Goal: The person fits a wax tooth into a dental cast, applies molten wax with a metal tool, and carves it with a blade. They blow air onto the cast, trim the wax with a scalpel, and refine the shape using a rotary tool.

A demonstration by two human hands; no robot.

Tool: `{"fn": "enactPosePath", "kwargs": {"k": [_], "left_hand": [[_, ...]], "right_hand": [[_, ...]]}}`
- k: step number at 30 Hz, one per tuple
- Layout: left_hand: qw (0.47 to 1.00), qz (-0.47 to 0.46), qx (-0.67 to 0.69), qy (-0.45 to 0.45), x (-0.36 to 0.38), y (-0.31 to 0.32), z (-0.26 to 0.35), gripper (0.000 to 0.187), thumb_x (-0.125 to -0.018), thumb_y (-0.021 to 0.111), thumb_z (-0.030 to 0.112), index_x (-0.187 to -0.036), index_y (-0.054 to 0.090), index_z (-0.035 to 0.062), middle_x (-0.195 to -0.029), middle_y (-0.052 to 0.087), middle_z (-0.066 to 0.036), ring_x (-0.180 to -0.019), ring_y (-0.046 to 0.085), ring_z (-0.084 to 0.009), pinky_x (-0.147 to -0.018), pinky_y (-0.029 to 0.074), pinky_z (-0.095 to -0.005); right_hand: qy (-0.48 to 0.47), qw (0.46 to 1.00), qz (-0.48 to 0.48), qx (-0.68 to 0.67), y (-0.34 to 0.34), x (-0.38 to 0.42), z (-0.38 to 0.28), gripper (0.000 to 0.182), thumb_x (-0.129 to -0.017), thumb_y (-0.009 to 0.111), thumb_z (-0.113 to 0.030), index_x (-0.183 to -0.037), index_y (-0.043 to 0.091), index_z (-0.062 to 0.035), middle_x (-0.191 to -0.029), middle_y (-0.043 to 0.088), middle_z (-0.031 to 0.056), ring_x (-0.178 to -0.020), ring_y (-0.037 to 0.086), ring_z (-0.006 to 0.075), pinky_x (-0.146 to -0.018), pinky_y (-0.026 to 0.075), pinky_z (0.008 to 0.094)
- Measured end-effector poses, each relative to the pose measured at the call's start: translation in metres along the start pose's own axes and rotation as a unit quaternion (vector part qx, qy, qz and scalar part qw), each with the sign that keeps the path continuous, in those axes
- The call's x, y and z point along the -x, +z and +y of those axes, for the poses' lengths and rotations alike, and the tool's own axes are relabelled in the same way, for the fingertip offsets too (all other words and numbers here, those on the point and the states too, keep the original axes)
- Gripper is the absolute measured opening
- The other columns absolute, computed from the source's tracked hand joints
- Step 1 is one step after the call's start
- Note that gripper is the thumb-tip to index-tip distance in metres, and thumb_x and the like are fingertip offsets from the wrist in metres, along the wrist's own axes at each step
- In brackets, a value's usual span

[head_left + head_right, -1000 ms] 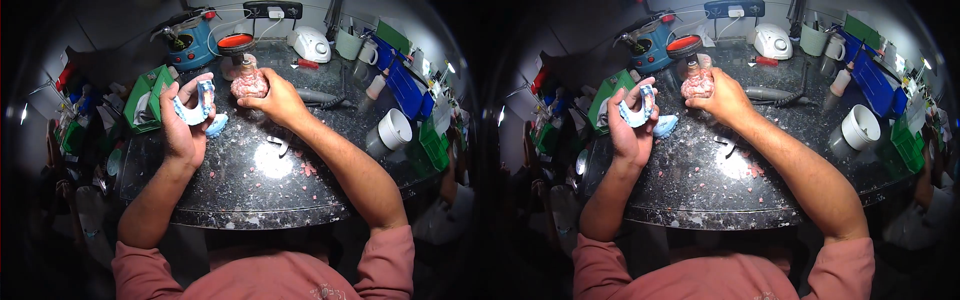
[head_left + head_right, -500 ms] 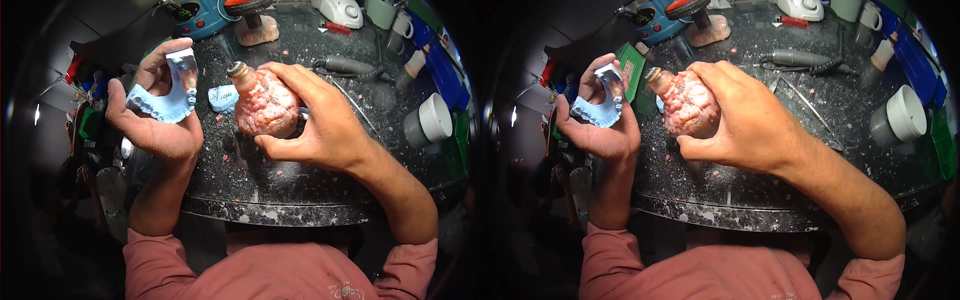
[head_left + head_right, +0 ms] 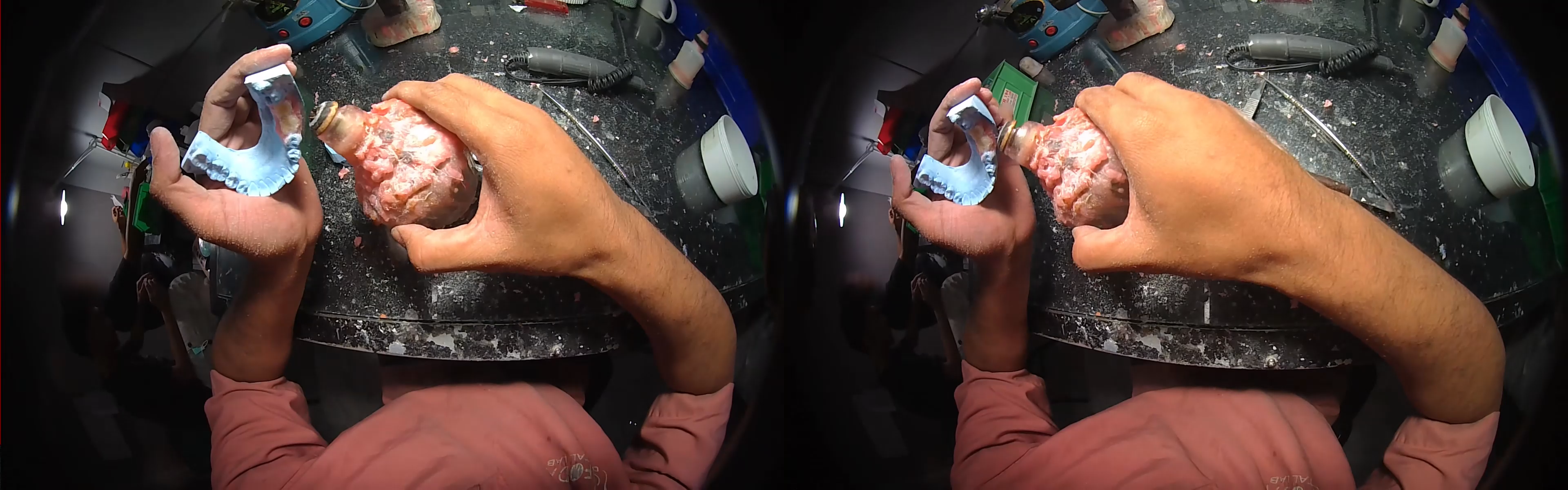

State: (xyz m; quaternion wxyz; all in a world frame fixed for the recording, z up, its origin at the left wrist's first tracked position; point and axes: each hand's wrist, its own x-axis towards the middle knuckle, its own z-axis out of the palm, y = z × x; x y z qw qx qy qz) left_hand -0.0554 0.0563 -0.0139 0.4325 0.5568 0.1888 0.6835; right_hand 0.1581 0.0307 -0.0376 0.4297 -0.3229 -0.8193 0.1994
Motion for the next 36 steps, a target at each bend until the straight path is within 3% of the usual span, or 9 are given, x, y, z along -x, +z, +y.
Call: {"fn": "enactPosePath", "kwargs": {"k": [2,4,19,22,27,30,35,36], "left_hand": [[1.0,0.007,-0.002,0.0,0.001,0.007,0.0,0.08,-0.092,0.021,0.057,-0.109,0.06,-0.0107,-0.099,0.065,-0.018,-0.091,0.061,-0.02,-0.083,0.045,-0.0277],[0.996,0.085,-0.019,0.01,0.002,0.017,-0.001,0.075,-0.092,0.022,0.052,-0.111,0.059,-0.0108,-0.1,0.065,-0.018,-0.091,0.061,-0.0201,-0.084,0.045,-0.0285],[0.999,-0.01,0.038,-0.009,0.001,-0.001,-0.003,0.069,-0.092,0.02,0.045,-0.116,0.057,-0.0075,-0.112,0.063,-0.021,-0.102,0.06,-0.0245,-0.095,0.043,-0.0345],[0.997,0.057,-0.047,-0.012,0.003,0.009,-0.001,0.063,-0.092,0.027,0.039,-0.123,0.051,-0.0102,-0.123,0.056,-0.023,-0.114,0.055,-0.0283,-0.105,0.039,-0.0388],[0.995,0.067,-0.073,-0.01,0.004,0.01,-0.002,0.064,-0.093,0.025,0.04,-0.125,0.05,-0.0096,-0.123,0.056,-0.023,-0.114,0.056,-0.0282,-0.103,0.041,-0.0388],[0.994,0.071,-0.077,-0.011,0.004,0.011,-0.003,0.064,-0.094,0.024,0.04,-0.125,0.05,-0.0093,-0.123,0.056,-0.022,-0.114,0.056,-0.0279,-0.103,0.041,-0.0384],[0.995,0.063,-0.072,-0.016,0.003,0.006,-0.003,0.063,-0.094,0.023,0.04,-0.126,0.05,-0.0078,-0.123,0.057,-0.021,-0.114,0.056,-0.0272,-0.102,0.042,-0.0386],[1.0,0.012,-0.004,-0.021,0.001,-0.002,-0.004,0.065,-0.094,0.019,0.04,-0.122,0.053,-0.0081,-0.119,0.059,-0.022,-0.11,0.058,-0.0271,-0.1,0.043,-0.0374]], "right_hand": [[0.004,1.0,-0.002,0.001,0.0,0.0,0.0,0.068,-0.059,0.079,-0.02,-0.117,0.053,0.0041,-0.1,0.059,0.0163,-0.091,0.062,0.0299,-0.084,0.049,0.0351],[0.002,1.0,-0.003,0.008,-0.001,-0.001,0.0,0.067,-0.059,0.079,-0.02,-0.117,0.054,0.0037,-0.099,0.06,0.0161,-0.091,0.062,0.0296,-0.084,0.049,0.0349],[-0.023,0.999,0.021,0.04,0.002,-0.001,0.004,0.067,-0.06,0.079,-0.022,-0.117,0.055,0.0027,-0.098,0.059,0.0153,-0.091,0.062,0.0286,-0.083,0.051,0.0347],[-0.013,0.999,0.016,0.044,0.001,-0.001,0.005,0.067,-0.06,0.079,-0.022,-0.117,0.055,0.0028,-0.099,0.059,0.0153,-0.091,0.062,0.0283,-0.083,0.051,0.0346],[-0.005,0.999,0.005,0.052,0.001,0.0,0.007,0.067,-0.061,0.078,-0.022,-0.118,0.054,0.0033,-0.1,0.059,0.0151,-0.092,0.062,0.028,-0.083,0.051,0.0346],[-0.021,0.999,0.007,0.044,0.001,0.0,0.008,0.072,-0.064,0.076,-0.033,-0.117,0.055,0.0113,-0.1,0.059,0.0221,-0.091,0.063,0.0329,-0.082,0.053,0.0371],[-0.025,0.999,0.005,0.044,0.002,0.0,0.008,0.072,-0.064,0.078,-0.032,-0.118,0.055,0.0109,-0.1,0.06,0.0217,-0.091,0.064,0.0322,-0.082,0.054,0.0364],[-0.026,0.999,0.005,0.045,0.002,0.0,0.008,0.072,-0.064,0.078,-0.032,-0.118,0.055,0.0108,-0.1,0.06,0.0217,-0.09,0.064,0.0321,-0.082,0.054,0.0363]]}}
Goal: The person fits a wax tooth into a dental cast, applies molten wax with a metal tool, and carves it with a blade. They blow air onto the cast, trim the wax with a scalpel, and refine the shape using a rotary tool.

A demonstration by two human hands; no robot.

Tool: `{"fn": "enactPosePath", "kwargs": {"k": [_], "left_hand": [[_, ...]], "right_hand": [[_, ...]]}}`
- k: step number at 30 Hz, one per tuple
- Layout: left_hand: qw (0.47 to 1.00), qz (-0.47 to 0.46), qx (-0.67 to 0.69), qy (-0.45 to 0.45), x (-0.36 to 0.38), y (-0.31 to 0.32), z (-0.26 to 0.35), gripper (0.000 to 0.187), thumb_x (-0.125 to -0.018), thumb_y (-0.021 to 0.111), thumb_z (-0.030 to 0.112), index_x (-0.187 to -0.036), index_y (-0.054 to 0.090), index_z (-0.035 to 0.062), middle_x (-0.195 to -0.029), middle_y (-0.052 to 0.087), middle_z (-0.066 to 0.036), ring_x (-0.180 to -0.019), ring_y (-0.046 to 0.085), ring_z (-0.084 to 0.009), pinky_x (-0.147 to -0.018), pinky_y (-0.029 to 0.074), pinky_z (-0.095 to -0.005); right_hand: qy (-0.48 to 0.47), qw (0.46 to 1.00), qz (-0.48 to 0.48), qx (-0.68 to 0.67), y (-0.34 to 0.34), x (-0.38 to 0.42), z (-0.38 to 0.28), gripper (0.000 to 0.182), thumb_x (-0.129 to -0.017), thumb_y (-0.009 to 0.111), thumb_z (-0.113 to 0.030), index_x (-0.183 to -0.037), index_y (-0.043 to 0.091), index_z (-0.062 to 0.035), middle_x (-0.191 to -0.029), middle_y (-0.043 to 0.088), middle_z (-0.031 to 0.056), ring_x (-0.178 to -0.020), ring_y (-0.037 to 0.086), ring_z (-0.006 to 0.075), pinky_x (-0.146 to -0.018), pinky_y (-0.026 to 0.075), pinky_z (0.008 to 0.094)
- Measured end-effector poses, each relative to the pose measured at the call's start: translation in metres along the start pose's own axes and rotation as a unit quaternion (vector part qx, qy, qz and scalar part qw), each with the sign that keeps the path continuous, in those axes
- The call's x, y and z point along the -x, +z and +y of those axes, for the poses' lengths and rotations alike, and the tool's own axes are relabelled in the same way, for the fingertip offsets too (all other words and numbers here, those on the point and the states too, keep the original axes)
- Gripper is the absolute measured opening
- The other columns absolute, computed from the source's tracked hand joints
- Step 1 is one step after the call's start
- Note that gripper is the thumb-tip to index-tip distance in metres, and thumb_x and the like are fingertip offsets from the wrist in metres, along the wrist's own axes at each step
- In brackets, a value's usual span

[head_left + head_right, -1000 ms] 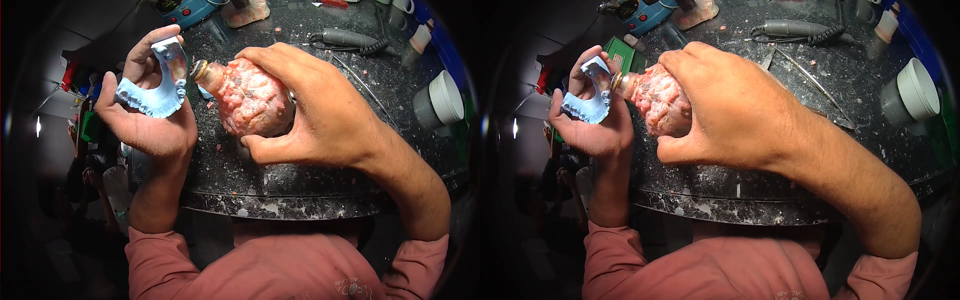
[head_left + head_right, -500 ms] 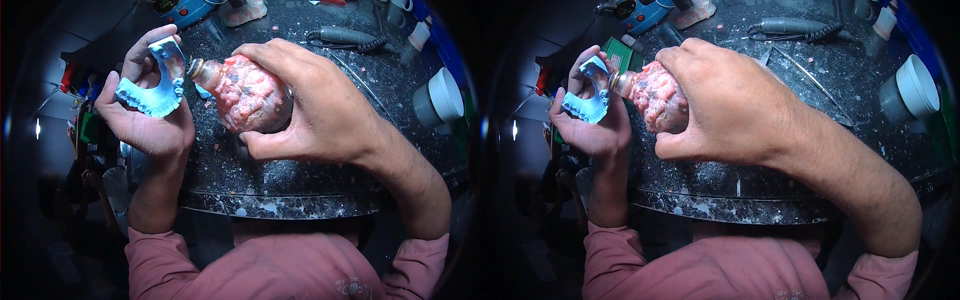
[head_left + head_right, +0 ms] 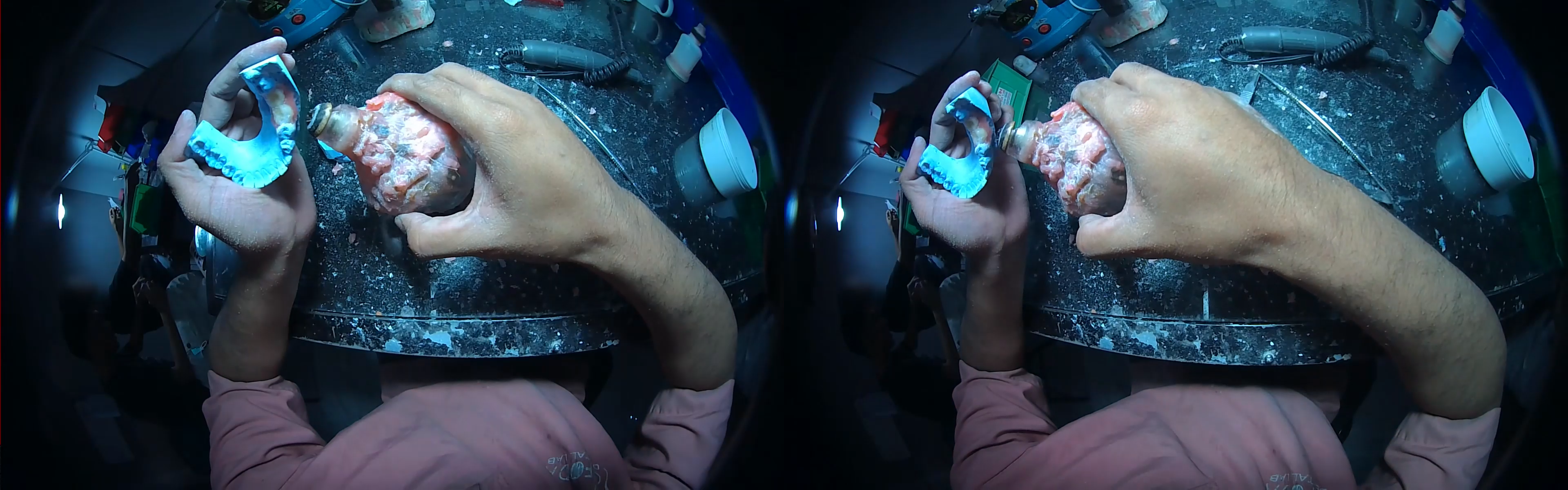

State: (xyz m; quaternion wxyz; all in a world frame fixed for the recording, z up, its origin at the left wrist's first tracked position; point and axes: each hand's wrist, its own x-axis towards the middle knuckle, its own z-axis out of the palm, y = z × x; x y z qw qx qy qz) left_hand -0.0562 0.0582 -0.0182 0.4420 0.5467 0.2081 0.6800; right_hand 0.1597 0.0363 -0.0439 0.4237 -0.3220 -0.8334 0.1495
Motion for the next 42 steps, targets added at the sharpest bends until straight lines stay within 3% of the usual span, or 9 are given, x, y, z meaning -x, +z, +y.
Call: {"fn": "enactPosePath", "kwargs": {"k": [1,5,21,24,41,42], "left_hand": [[0.996,-0.053,0.067,-0.005,-0.001,-0.005,-0.001,0.068,-0.093,0.015,0.04,-0.117,0.057,-0.0085,-0.114,0.062,-0.023,-0.106,0.06,-0.0269,-0.097,0.044,-0.0363],[0.996,-0.052,0.077,-0.01,-0.002,-0.008,-0.003,0.067,-0.093,0.016,0.04,-0.118,0.056,-0.0087,-0.115,0.062,-0.023,-0.107,0.06,-0.0281,-0.098,0.044,-0.0365],[0.999,-0.014,0.044,-0.024,-0.002,-0.004,0.0,0.068,-0.094,0.017,0.042,-0.113,0.06,-0.0072,-0.112,0.064,-0.021,-0.103,0.061,-0.0252,-0.092,0.046,-0.0346],[0.999,-0.005,0.04,-0.023,-0.001,-0.002,0.0,0.068,-0.094,0.017,0.042,-0.113,0.06,-0.007,-0.111,0.064,-0.021,-0.103,0.061,-0.0248,-0.093,0.046,-0.0344],[0.997,0.058,-0.04,-0.027,0.001,0.001,0.0,0.069,-0.093,0.018,0.043,-0.114,0.059,-0.0081,-0.109,0.064,-0.018,-0.1,0.06,-0.0236,-0.094,0.044,-0.0338],[0.998,-0.019,0.026,-0.059,-0.001,-0.01,0.001,0.063,-0.094,0.023,0.041,-0.12,0.055,-0.0069,-0.116,0.061,-0.019,-0.106,0.058,-0.0255,-0.1,0.041,-0.0369]], "right_hand": [[0.001,1.0,-0.003,0.003,0.0,0.0,0.0,0.072,-0.064,0.078,-0.032,-0.118,0.054,0.0108,-0.1,0.06,0.0216,-0.091,0.064,0.032,-0.082,0.054,0.0364],[-0.001,1.0,-0.004,0.007,0.001,0.0,0.001,0.072,-0.064,0.078,-0.032,-0.118,0.054,0.0107,-0.1,0.06,0.0214,-0.091,0.064,0.0316,-0.082,0.055,0.0367],[0.014,1.0,-0.004,0.009,-0.002,-0.002,-0.002,0.072,-0.064,0.077,-0.033,-0.118,0.054,0.0107,-0.1,0.059,0.0213,-0.089,0.064,0.032,-0.08,0.055,0.0366],[0.033,0.999,-0.006,0.0,-0.002,-0.002,-0.003,0.067,-0.061,0.077,-0.02,-0.119,0.054,0.0041,-0.098,0.058,0.0146,-0.091,0.062,0.0273,-0.082,0.051,0.0345],[0.008,1.0,0.013,0.02,-0.01,-0.008,-0.004,0.071,-0.061,0.078,-0.023,-0.122,0.054,0.0047,-0.1,0.059,0.0147,-0.092,0.062,0.0261,-0.084,0.051,0.0344],[0.006,1.0,0.014,0.025,-0.011,-0.008,-0.005,0.071,-0.061,0.078,-0.023,-0.122,0.054,0.0047,-0.1,0.059,0.0147,-0.092,0.062,0.0261,-0.084,0.051,0.0344]]}}
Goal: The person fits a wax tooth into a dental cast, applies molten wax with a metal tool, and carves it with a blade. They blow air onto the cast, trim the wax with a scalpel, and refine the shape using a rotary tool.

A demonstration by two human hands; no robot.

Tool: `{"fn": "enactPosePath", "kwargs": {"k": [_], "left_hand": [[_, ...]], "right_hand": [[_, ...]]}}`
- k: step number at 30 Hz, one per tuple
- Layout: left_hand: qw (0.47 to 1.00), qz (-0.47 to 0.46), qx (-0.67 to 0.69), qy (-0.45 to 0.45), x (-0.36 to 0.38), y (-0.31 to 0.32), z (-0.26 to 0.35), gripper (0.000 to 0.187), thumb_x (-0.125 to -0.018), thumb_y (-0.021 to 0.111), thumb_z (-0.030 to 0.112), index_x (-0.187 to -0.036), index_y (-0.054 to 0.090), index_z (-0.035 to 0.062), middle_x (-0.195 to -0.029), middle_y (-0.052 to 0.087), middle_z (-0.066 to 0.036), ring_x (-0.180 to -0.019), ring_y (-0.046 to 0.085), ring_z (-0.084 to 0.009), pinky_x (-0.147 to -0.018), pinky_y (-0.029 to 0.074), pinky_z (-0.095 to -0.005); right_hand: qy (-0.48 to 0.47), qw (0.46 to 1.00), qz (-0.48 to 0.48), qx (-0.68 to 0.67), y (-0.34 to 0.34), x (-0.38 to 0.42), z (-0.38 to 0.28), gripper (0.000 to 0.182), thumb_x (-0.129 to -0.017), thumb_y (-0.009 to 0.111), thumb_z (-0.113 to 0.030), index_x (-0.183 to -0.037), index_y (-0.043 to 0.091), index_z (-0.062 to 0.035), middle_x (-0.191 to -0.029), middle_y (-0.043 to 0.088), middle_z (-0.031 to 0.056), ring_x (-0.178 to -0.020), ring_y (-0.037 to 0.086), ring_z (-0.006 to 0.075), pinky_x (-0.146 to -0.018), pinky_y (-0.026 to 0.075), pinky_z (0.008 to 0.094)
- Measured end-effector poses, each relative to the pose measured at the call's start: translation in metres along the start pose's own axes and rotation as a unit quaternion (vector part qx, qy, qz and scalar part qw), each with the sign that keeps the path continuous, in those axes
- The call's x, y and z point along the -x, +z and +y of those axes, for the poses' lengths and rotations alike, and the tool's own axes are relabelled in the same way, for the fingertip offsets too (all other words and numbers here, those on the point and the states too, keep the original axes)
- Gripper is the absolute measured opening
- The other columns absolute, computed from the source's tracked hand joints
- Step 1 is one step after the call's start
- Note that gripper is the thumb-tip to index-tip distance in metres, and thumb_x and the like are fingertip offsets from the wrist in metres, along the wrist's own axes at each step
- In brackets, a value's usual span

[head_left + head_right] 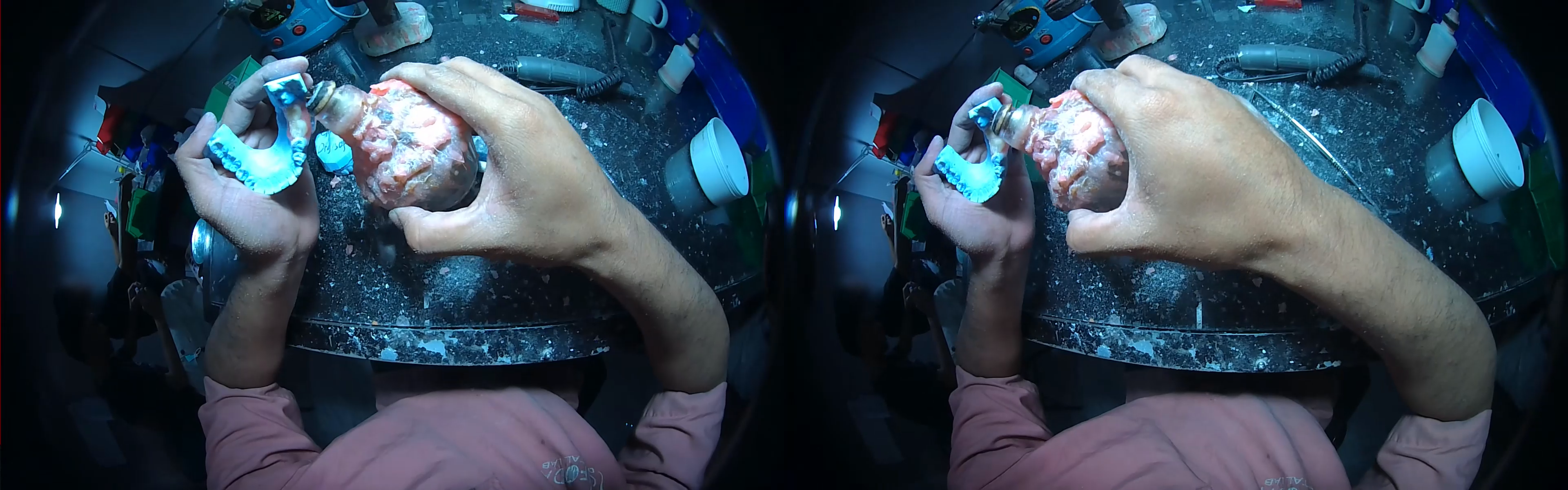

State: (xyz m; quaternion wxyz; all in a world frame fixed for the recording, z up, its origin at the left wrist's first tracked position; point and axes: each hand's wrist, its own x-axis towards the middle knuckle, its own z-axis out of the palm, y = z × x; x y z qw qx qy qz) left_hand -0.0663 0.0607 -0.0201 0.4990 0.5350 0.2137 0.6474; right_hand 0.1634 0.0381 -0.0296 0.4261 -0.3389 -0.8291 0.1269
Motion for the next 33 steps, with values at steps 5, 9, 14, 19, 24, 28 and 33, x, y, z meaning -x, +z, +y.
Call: {"fn": "enactPosePath", "kwargs": {"k": [5,9,14,19,24,28,33], "left_hand": [[0.944,-0.116,0.247,-0.185,-0.005,-0.02,-0.01,0.053,-0.094,0.036,0.034,-0.131,0.047,-0.0024,-0.124,0.057,-0.017,-0.12,0.05,-0.0283,-0.108,0.032,-0.0471],[0.955,0.187,0.085,-0.213,-0.005,0.027,-0.008,0.065,-0.09,0.032,0.042,-0.124,0.05,-0.0099,-0.108,0.061,-0.02,-0.086,0.054,-0.0235,-0.072,0.043,-0.0323],[0.981,0.149,-0.007,-0.126,-0.008,0.026,-0.008,0.072,-0.092,0.031,0.052,-0.122,0.049,-0.0103,-0.111,0.06,-0.021,-0.087,0.055,-0.0216,-0.076,0.045,-0.0315],[0.995,-0.044,-0.091,0.012,-0.009,0.013,-0.013,0.066,-0.083,0.073,0.027,-0.133,0.044,-0.0065,-0.125,0.055,-0.02,-0.122,0.052,-0.0281,-0.104,0.042,-0.0448],[0.929,-0.153,-0.268,0.202,-0.023,0.008,-0.004,0.092,-0.057,0.089,0.006,-0.134,0.041,-0.0073,-0.13,0.053,-0.022,-0.117,0.056,-0.0252,-0.098,0.05,-0.0408],[0.912,-0.176,-0.297,0.221,-0.019,0.01,0.001,0.093,-0.054,0.09,0.007,-0.134,0.043,-0.0069,-0.13,0.053,-0.022,-0.117,0.056,-0.0262,-0.098,0.05,-0.041],[0.881,-0.176,-0.374,0.228,-0.017,0.007,0.003,0.095,-0.059,0.09,0.024,-0.136,0.042,-0.0066,-0.136,0.048,-0.024,-0.124,0.051,-0.0322,-0.103,0.042,-0.0469]], "right_hand": [[0.008,0.998,0.047,-0.033,-0.004,-0.003,0.001,0.074,-0.062,0.079,-0.024,-0.125,0.052,0.0037,-0.106,0.058,0.0149,-0.098,0.06,0.0241,-0.09,0.047,0.0327],[0.034,0.997,0.052,-0.045,-0.005,-0.004,0.004,0.074,-0.064,0.08,-0.026,-0.126,0.052,0.0031,-0.109,0.058,0.0137,-0.101,0.059,0.0228,-0.092,0.046,0.0329],[0.082,0.995,0.014,-0.056,-0.003,-0.002,0.008,0.075,-0.064,0.08,-0.026,-0.127,0.051,0.0033,-0.113,0.058,0.0152,-0.104,0.059,0.0228,-0.094,0.045,0.033],[0.113,0.989,0.025,-0.092,-0.003,-0.002,0.009,0.075,-0.065,0.08,-0.026,-0.127,0.05,0.0048,-0.114,0.058,0.0161,-0.104,0.059,0.0236,-0.095,0.045,0.0333],[0.042,0.998,0.028,-0.048,-0.007,-0.005,0.013,0.077,-0.063,0.079,-0.029,-0.126,0.051,0.006,-0.11,0.058,0.017,-0.1,0.061,0.0253,-0.093,0.047,0.034],[0.044,0.998,0.021,-0.028,-0.003,-0.003,0.015,0.078,-0.062,0.079,-0.03,-0.125,0.051,0.0061,-0.11,0.058,0.0179,-0.099,0.061,0.027,-0.092,0.048,0.035],[-0.005,0.997,0.072,-0.017,0.002,-0.003,0.018,0.073,-0.06,0.075,-0.038,-0.112,0.058,0.0104,-0.1,0.061,0.0256,-0.091,0.064,0.0346,-0.083,0.053,0.0388]]}}
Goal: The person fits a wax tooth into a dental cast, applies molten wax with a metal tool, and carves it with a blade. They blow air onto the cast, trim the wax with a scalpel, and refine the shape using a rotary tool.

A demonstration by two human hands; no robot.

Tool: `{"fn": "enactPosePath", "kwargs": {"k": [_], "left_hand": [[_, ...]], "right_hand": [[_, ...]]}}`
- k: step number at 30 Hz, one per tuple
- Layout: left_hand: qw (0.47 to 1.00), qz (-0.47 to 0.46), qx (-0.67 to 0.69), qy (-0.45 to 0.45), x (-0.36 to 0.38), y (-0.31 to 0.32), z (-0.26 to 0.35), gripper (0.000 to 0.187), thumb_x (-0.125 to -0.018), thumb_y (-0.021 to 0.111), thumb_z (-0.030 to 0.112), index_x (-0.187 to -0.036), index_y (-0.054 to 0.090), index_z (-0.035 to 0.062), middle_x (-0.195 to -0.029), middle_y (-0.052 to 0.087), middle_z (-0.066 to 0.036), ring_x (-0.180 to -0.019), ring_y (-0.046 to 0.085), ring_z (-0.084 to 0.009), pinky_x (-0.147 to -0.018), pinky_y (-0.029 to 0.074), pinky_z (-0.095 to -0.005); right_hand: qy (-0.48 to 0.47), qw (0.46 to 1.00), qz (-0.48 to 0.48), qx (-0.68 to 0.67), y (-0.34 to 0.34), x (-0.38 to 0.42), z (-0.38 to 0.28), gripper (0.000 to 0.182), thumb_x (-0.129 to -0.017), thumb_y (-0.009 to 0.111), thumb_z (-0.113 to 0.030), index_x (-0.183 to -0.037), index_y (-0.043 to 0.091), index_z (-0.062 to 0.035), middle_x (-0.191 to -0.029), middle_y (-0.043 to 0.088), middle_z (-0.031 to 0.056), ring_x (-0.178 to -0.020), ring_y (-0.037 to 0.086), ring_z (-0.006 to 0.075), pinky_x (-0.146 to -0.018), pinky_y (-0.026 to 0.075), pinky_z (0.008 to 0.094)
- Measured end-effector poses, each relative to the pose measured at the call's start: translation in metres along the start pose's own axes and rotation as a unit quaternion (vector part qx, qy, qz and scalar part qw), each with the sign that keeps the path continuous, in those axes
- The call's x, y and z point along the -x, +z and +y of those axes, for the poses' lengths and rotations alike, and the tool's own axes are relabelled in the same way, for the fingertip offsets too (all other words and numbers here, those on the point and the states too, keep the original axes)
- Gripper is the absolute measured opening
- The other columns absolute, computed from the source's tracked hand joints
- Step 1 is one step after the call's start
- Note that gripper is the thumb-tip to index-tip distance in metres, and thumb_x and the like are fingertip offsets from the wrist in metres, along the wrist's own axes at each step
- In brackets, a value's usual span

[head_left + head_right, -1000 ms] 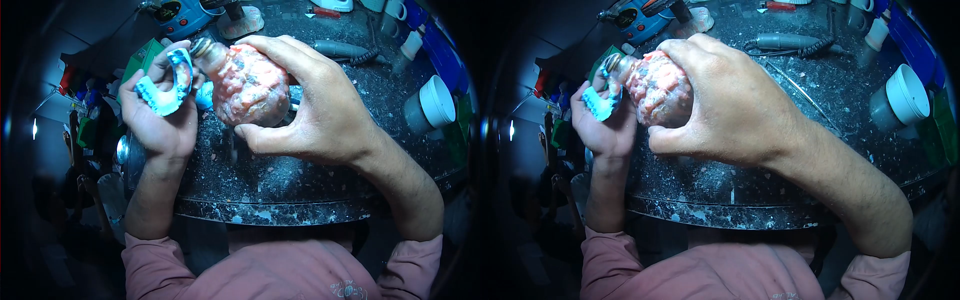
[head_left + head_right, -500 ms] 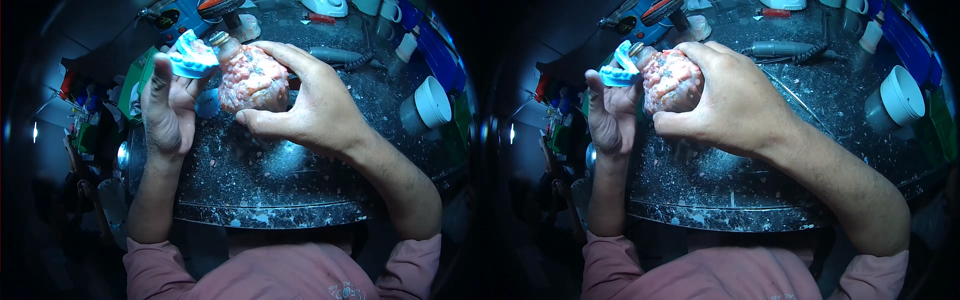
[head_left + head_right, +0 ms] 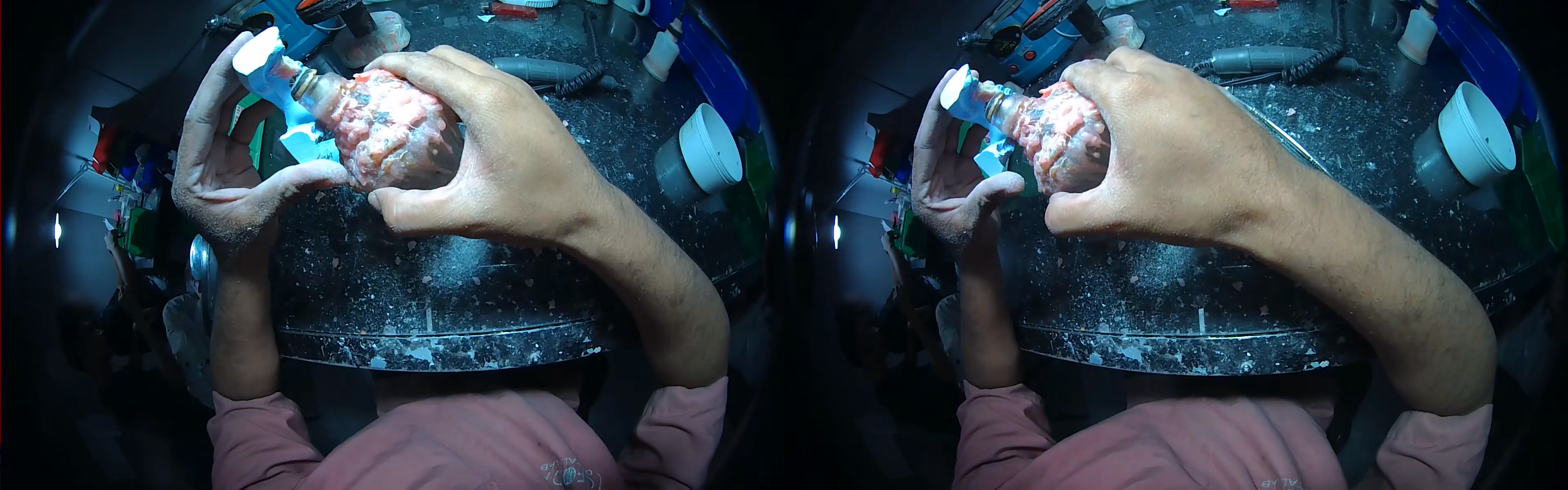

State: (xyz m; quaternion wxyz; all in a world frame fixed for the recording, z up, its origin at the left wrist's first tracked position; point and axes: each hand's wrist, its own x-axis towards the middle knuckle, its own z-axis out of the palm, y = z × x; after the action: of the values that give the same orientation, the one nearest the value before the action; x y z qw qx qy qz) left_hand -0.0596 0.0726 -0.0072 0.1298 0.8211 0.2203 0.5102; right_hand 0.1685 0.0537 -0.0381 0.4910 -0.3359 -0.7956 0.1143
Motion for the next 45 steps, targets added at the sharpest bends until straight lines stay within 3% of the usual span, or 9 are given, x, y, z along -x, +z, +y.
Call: {"fn": "enactPosePath", "kwargs": {"k": [14,16,23,25,27,45], "left_hand": [[1.0,0.0,-0.013,0.017,0.001,0.0,-0.001,0.096,-0.06,0.089,0.028,-0.136,0.042,-0.0057,-0.136,0.048,-0.023,-0.125,0.05,-0.0329,-0.103,0.042,-0.0477],[0.999,0.004,0.027,0.04,-0.001,0.002,-0.002,0.093,-0.057,0.091,0.02,-0.133,0.045,-0.006,-0.134,0.051,-0.023,-0.12,0.055,-0.0285,-0.097,0.049,-0.0406],[0.999,0.001,0.032,0.044,0.0,0.0,-0.002,0.095,-0.055,0.092,0.02,-0.134,0.045,-0.0059,-0.134,0.05,-0.022,-0.12,0.055,-0.0286,-0.098,0.049,-0.0402],[1.0,0.003,-0.023,0.013,0.001,0.001,0.002,0.096,-0.061,0.089,0.034,-0.136,0.043,-0.0054,-0.136,0.048,-0.023,-0.126,0.049,-0.033,-0.104,0.041,-0.0482],[1.0,0.004,-0.022,0.008,0.001,0.001,0.004,0.097,-0.06,0.089,0.034,-0.136,0.043,-0.0056,-0.137,0.048,-0.024,-0.126,0.049,-0.0333,-0.104,0.041,-0.0482],[0.999,0.039,-0.01,0.019,0.001,0.0,0.003,0.101,-0.06,0.088,0.036,-0.138,0.039,-0.0049,-0.136,0.047,-0.024,-0.125,0.049,-0.031,-0.106,0.039,-0.0478]], "right_hand": [[0.003,1.0,-0.001,-0.001,0.0,0.0,0.0,0.074,-0.06,0.074,-0.039,-0.114,0.058,0.0096,-0.102,0.061,0.026,-0.093,0.064,0.0346,-0.086,0.053,0.0388],[0.003,1.0,-0.002,0.005,0.0,0.001,0.0,0.074,-0.06,0.074,-0.039,-0.114,0.058,0.0096,-0.102,0.061,0.0261,-0.093,0.064,0.0345,-0.086,0.053,0.039],[0.003,1.0,-0.001,0.0,0.0,0.001,-0.001,0.07,-0.061,0.074,-0.039,-0.112,0.059,0.0072,-0.098,0.06,0.0239,-0.09,0.063,0.0332,-0.082,0.054,0.0393],[0.0,1.0,0.005,0.0,-0.003,-0.001,-0.005,0.069,-0.061,0.074,-0.039,-0.111,0.06,0.0068,-0.097,0.06,0.0233,-0.089,0.063,0.0329,-0.081,0.054,0.0392],[0.05,0.997,-0.058,-0.001,-0.01,-0.002,-0.009,0.074,-0.062,0.077,-0.029,-0.123,0.053,0.0055,-0.106,0.058,0.0163,-0.097,0.061,0.0266,-0.089,0.049,0.0348],[0.063,0.996,-0.062,0.014,-0.008,-0.001,-0.007,0.077,-0.062,0.078,-0.031,-0.124,0.052,0.0061,-0.103,0.057,0.0154,-0.093,0.06,0.0257,-0.087,0.049,0.0333]]}}
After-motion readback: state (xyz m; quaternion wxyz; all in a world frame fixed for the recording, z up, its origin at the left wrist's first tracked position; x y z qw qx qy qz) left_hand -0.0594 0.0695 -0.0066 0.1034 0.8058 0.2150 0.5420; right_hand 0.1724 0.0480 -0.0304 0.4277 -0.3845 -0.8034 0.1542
